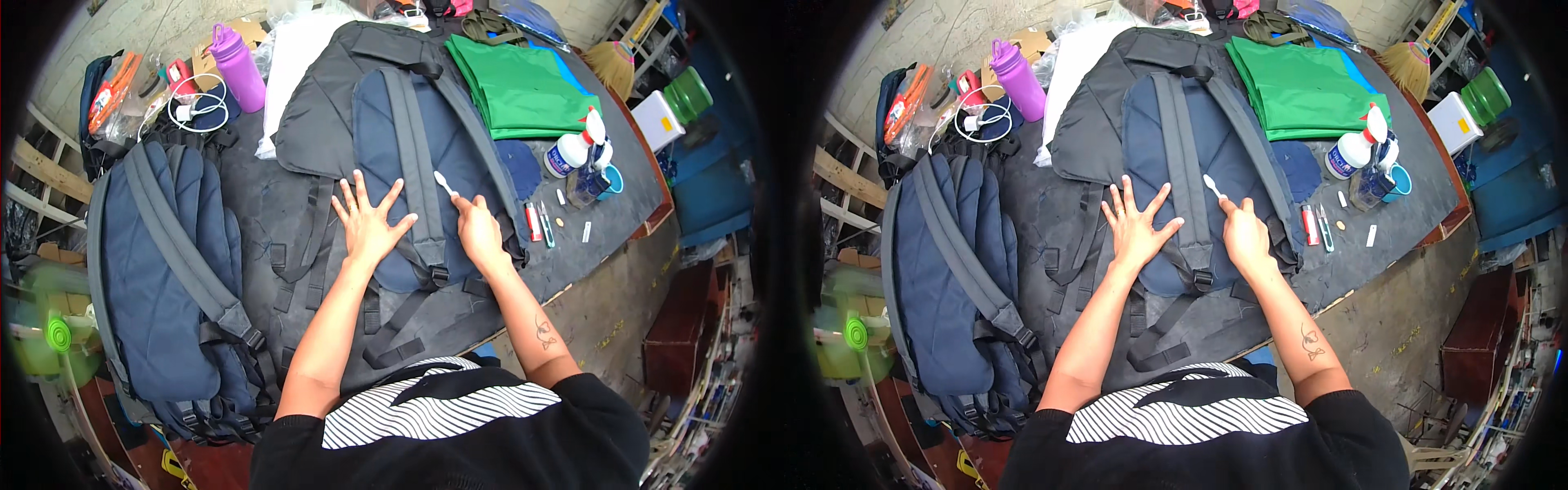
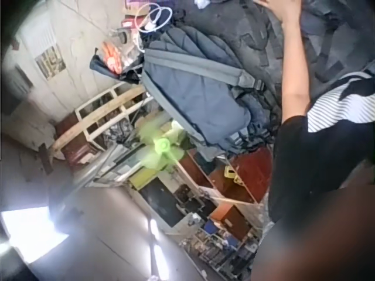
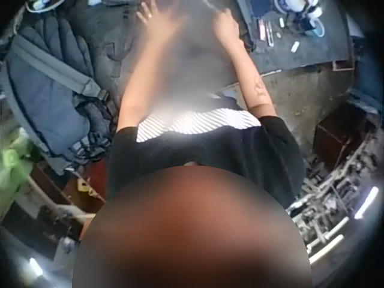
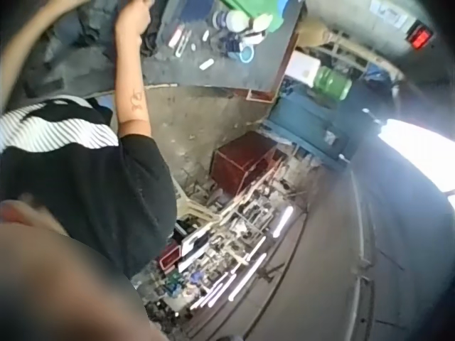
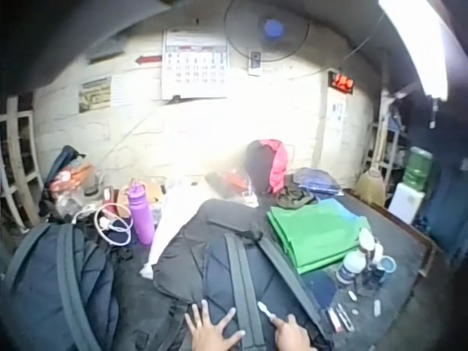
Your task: Assembling components of a backpack on a workbench.
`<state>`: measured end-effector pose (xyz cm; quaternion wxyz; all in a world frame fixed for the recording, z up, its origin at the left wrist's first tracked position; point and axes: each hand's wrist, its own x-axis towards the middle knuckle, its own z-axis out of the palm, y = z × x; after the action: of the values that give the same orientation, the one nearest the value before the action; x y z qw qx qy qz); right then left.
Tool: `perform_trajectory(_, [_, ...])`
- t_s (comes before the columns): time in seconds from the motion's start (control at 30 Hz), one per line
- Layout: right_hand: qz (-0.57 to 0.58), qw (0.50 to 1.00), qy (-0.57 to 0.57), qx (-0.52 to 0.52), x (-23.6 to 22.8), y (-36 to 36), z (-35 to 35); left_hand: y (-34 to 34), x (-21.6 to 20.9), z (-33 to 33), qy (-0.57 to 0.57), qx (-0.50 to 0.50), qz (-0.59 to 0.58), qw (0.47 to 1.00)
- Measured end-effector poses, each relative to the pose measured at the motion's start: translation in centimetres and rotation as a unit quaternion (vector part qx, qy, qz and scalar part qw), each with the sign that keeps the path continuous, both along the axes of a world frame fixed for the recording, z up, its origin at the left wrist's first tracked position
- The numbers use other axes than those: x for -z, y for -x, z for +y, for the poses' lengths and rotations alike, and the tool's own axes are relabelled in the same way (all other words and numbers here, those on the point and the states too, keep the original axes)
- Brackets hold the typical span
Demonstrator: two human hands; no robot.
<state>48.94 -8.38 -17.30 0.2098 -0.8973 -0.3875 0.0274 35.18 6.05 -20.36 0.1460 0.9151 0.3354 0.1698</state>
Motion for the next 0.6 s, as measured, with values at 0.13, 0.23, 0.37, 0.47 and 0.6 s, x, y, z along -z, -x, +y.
perform_trajectory(0.13, [-0.035, 0.998, -0.052, 0.008, -0.3, -1.5, 0.5, -0.5, -0.5, -0.3, -0.024, 0.007, -0.038, 0.999])
perform_trajectory(0.23, [-0.018, 0.999, 0.030, -0.008, -1.0, 0.6, -3.1, -0.8, -1.5, -1.6, -0.060, -0.018, 0.010, 0.998])
perform_trajectory(0.37, [0.033, 0.989, 0.125, -0.072, -5.2, 4.8, -9.6, -1.7, -0.9, -1.5, -0.180, 0.196, -0.007, 0.964])
perform_trajectory(0.47, [0.014, 0.990, 0.132, -0.037, -5.9, 5.3, -10.5, -2.0, -0.4, -2.9, -0.066, 0.191, -0.038, 0.979])
perform_trajectory(0.6, [-0.006, 0.992, 0.123, -0.024, -3.5, 5.3, -10.0, -2.3, -0.7, -2.9, -0.044, 0.204, -0.032, 0.977])
